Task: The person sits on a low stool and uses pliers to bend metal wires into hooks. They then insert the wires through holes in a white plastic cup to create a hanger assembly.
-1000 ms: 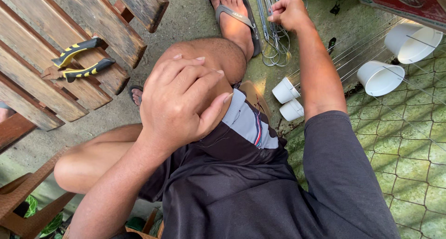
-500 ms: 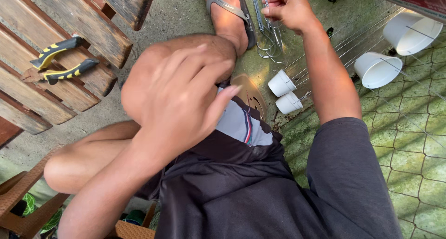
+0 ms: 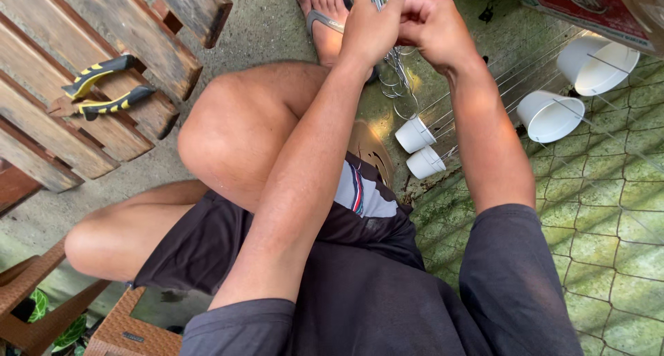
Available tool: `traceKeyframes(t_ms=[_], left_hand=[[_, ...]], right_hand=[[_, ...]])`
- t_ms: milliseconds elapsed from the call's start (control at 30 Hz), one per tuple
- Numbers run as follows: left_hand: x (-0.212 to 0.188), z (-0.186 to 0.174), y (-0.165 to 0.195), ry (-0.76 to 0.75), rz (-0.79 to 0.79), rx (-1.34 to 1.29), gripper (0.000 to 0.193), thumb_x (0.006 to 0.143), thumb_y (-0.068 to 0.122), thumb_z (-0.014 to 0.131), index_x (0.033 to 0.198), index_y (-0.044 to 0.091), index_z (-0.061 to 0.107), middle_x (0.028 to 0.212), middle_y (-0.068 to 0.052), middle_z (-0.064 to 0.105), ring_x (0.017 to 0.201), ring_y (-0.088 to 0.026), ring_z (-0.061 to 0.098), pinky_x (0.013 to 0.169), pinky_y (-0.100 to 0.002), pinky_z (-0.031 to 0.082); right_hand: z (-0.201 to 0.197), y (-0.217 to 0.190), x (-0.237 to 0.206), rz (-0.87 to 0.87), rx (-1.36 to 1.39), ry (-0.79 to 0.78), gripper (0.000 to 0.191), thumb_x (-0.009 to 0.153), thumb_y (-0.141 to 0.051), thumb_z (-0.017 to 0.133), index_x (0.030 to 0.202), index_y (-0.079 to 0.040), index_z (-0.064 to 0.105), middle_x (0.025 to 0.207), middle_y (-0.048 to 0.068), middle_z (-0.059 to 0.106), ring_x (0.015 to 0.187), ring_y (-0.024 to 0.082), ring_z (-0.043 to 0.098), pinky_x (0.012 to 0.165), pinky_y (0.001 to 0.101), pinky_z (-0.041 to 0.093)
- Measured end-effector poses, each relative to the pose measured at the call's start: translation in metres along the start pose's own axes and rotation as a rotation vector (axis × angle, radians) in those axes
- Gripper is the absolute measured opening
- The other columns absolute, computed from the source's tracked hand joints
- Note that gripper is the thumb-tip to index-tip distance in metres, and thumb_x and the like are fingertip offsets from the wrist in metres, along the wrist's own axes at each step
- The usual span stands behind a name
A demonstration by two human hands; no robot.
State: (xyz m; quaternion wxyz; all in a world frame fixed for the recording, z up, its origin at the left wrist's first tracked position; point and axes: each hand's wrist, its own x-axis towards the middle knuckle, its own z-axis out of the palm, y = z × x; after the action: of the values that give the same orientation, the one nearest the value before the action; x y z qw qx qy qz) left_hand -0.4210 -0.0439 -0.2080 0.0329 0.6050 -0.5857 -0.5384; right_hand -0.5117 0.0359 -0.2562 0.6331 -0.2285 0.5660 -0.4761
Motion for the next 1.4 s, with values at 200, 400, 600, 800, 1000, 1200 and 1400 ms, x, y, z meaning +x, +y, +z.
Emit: traceKeyframes(t_ms=[200, 400, 600, 800, 1000, 1200, 1400], left_hand=[[0.013, -0.007, 0.011, -0.138, 0.080, -0.496, 0.030, 0.100, 0.019, 0.060, 0.119, -0.003, 0.067, 0.099, -0.014, 0.082, 0.085, -0.019, 0.079, 0.076, -0.029, 0.063], [0.014, 0.002, -0.001, -0.223, -0.032, -0.587, 0.019, 0.099, 0.015, 0.063, 0.115, 0.006, 0.068, 0.099, -0.004, 0.079, 0.082, -0.009, 0.074, 0.066, -0.022, 0.058], [0.011, 0.015, -0.017, -0.202, 0.098, -0.605, 0.018, 0.098, 0.011, 0.070, 0.113, 0.002, 0.072, 0.094, -0.006, 0.080, 0.078, -0.010, 0.071, 0.063, -0.022, 0.054], [0.005, 0.015, -0.016, -0.094, 0.320, -0.440, 0.016, 0.096, 0.008, 0.069, 0.109, 0.000, 0.073, 0.087, -0.004, 0.080, 0.078, -0.008, 0.076, 0.070, -0.021, 0.060], [0.006, 0.018, -0.020, 0.002, 0.420, -0.207, 0.013, 0.094, 0.011, 0.075, 0.104, 0.003, 0.073, 0.080, -0.004, 0.079, 0.070, -0.007, 0.074, 0.064, -0.023, 0.056], [0.002, 0.016, -0.020, 0.019, 0.395, -0.067, 0.013, 0.090, 0.015, 0.073, 0.099, 0.007, 0.075, 0.072, -0.004, 0.077, 0.063, -0.011, 0.075, 0.059, -0.027, 0.055], [-0.003, 0.009, -0.028, -0.003, 0.367, 0.157, 0.013, 0.087, 0.021, 0.077, 0.089, 0.008, 0.074, 0.070, -0.010, 0.073, 0.064, -0.025, 0.072, 0.062, -0.037, 0.053]], right_hand=[[0.002, -0.009, -0.025, -0.173, 0.036, 0.105, 0.025, 0.104, 0.006, 0.061, 0.129, 0.003, 0.063, 0.126, 0.013, 0.073, 0.120, 0.016, 0.070, 0.109, 0.0295, 0.054], [0.014, 0.022, -0.073, -0.147, -0.149, 0.413, 0.036, 0.100, 0.009, 0.060, 0.134, -0.002, 0.060, 0.131, 0.011, 0.066, 0.121, 0.016, 0.064, 0.106, 0.0304, 0.053], [0.061, 0.026, -0.076, 0.072, 0.004, 0.514, 0.025, 0.092, -0.008, 0.078, 0.116, -0.004, 0.069, 0.112, 0.004, 0.073, 0.106, 0.013, 0.068, 0.097, 0.0277, 0.056], [0.075, 0.014, -0.074, -0.211, -0.610, 0.673, 0.012, 0.087, -0.012, 0.083, 0.095, -0.004, 0.079, 0.097, 0.008, 0.074, 0.098, 0.026, 0.065, 0.086, 0.0378, 0.051], [0.069, 0.030, -0.077, -0.318, -0.649, 0.820, 0.009, 0.092, -0.009, 0.081, 0.099, -0.004, 0.078, 0.096, 0.009, 0.074, 0.095, 0.027, 0.066, 0.087, 0.0383, 0.052], [0.064, 0.031, -0.080, -0.388, -0.662, 0.763, 0.011, 0.093, -0.005, 0.080, 0.103, -0.003, 0.078, 0.095, 0.010, 0.073, 0.092, 0.027, 0.066, 0.084, 0.0379, 0.053], [0.075, 0.026, -0.090, -0.452, -0.729, 0.718, 0.010, 0.092, -0.004, 0.080, 0.101, -0.002, 0.077, 0.094, 0.011, 0.071, 0.087, 0.027, 0.067, 0.078, 0.0371, 0.054]])
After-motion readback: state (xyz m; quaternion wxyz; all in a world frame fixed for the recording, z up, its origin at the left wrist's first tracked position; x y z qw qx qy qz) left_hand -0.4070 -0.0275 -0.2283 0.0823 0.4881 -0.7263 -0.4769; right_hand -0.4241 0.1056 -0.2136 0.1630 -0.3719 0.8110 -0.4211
